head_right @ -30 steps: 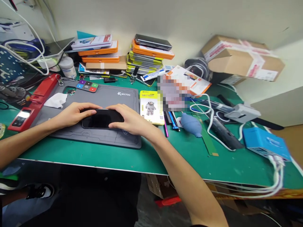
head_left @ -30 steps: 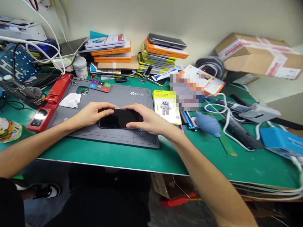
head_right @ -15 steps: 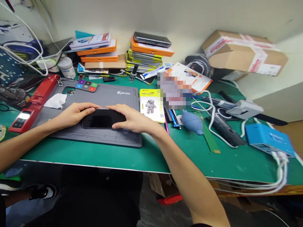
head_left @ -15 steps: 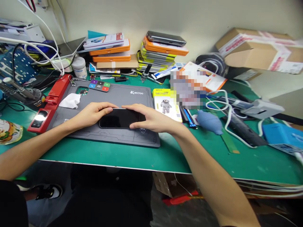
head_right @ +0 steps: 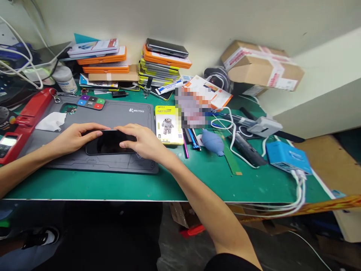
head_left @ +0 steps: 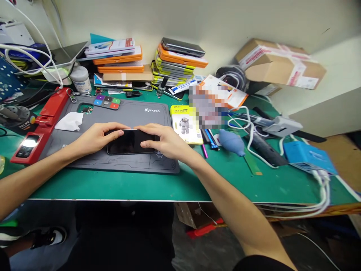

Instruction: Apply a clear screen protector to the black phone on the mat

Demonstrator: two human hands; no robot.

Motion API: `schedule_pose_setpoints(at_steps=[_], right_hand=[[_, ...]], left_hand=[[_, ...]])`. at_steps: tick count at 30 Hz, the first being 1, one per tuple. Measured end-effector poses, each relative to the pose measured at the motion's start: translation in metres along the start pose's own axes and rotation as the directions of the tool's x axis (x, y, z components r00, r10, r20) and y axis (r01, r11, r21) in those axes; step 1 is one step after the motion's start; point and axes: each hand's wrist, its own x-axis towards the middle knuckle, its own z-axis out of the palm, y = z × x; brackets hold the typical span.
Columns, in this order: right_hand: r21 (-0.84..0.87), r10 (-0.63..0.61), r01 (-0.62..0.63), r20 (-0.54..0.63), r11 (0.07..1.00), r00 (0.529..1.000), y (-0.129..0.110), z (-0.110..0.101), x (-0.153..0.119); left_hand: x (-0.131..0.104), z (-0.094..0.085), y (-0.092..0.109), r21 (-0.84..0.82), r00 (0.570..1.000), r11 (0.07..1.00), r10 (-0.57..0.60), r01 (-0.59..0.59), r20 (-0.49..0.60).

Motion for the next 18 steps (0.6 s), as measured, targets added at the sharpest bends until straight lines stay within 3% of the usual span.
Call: schedule_pose_setpoints(at_steps=[6,14,18], right_hand=[[0.101,-0.014,0.019,-0.055,0.995,0.998,0.001,0.006,0.0],[0.07,0.006,0.0,-0.086,0.998,0.996,-0.003,0.007,0.002],[0.093,0.046,-0.035,-0.128,0.995,0.991,-0.001,0.014,0.004]], left_hand=[[0.0,0.002,0.006,-0.024,0.998,1.0,0.001,0.0,0.059],[0.002,0.002,0.012,-0.251,0.995,0.964,-0.072,0.089,0.075],[0.0,0.005,0.01,-0.279,0.996,0.957,-0.085,0.077,-0.017]])
